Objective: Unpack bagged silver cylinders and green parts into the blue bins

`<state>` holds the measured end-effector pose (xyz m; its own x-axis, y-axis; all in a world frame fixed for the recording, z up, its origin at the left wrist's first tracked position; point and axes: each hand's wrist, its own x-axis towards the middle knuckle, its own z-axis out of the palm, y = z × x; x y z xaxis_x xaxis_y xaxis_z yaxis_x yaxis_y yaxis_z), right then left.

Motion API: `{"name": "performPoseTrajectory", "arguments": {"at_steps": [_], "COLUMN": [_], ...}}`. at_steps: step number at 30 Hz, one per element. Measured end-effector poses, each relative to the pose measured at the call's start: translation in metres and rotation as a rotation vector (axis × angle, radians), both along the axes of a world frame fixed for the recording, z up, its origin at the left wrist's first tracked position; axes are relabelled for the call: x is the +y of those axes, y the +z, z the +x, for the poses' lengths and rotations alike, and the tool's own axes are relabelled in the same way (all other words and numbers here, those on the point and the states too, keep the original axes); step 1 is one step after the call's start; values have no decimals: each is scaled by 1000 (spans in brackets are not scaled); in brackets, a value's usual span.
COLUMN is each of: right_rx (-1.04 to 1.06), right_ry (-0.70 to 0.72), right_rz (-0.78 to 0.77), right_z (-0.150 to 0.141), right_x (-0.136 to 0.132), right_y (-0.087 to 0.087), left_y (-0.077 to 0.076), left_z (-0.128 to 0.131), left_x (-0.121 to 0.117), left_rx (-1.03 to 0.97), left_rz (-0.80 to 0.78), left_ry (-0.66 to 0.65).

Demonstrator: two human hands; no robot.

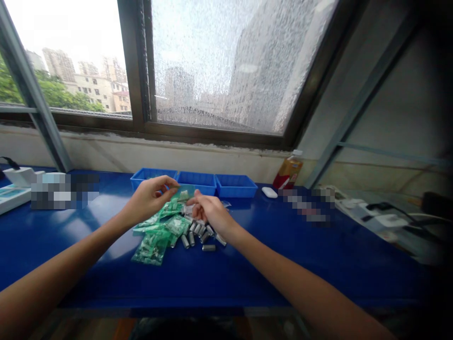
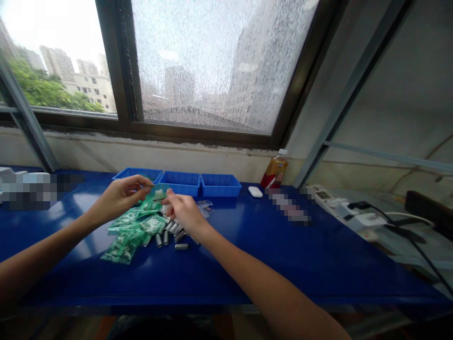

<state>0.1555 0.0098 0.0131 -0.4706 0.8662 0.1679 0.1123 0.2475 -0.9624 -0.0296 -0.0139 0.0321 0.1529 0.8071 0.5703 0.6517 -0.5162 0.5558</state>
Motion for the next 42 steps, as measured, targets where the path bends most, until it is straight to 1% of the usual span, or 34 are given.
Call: {"name": "performPoseTrajectory", "arguments": {"at_steps": [2,3,4,5,6,7,8,10,12,13,14,16,17,19,21,22,23,25,27,28,30,33,35,36,39,41,42], "right_rx": [148,195,218,221,205,175,132,23,-75,-112,-141,-190,-216,-264,-268,-251,-224,-155,-93,-64,-21,4,-18,-36,-108,-171,-208], "right_ry": [7,-3,-25,-54,-91,-134,-178,-251,-270,-262,-249,-227,-219,-215,-252,-270,-276,-240,-190,-175,-151,-130,-167,-200,-264,-227,-195], "right_rz": [-220,-282,-298,-273,-207,-103,32,360,674,793,883,982,1001,995,928,861,767,535,340,281,236,270,361,436,735,905,961], "right_z": [-1,-1,-1,-1,-1,0,1,4,7,9,10,11,11,9,7,6,5,3,2,1,-1,-3,-3,-2,0,2,2], "right_x": [1,2,3,4,5,6,7,7,6,4,3,0,-1,-2,-3,-3,-3,-3,-3,-3,-3,-4,-6,-6,-8,-9,-10], "right_y": [2,2,1,0,-2,-3,-4,-5,-3,-2,-1,-1,-1,-3,-3,-2,0,3,6,6,5,0,-2,-2,1,3,3], "left_y": [-1,-2,-3,-4,-5,-6,-6,-6,-5,-4,-5,-7,-8,-12,-14,-15,-15,-15,-16,-16,-16,-16,-15,-15,-14,-15,-16], "left_z": [6,8,10,11,11,11,11,11,11,11,11,10,10,11,12,12,13,14,17,18,21,24,24,23,20,18,18], "left_x": [-5,-6,-7,-7,-7,-6,-6,-5,-5,-4,-3,0,1,4,5,5,4,1,-4,-7,-11,-13,-12,-11,-6,-3,-2], "left_rx": [83,143,202,254,292,314,321,274,121,9,-115,-328,-395,-445,-427,-394,-334,-141,63,132,198,235,234,199,-43,-246,-328], "left_rz": [85,132,170,192,201,198,179,94,-64,-158,-246,-371,-401,-405,-319,-245,-158,16,132,165,197,197,137,83,-179,-368,-447], "left_ry": [-45,-84,-125,-159,-179,-185,-183,-167,-162,-167,-178,-210,-221,-215,-162,-122,-80,-37,-67,-102,-168,-202,-187,-179,-187,-220,-243]}}
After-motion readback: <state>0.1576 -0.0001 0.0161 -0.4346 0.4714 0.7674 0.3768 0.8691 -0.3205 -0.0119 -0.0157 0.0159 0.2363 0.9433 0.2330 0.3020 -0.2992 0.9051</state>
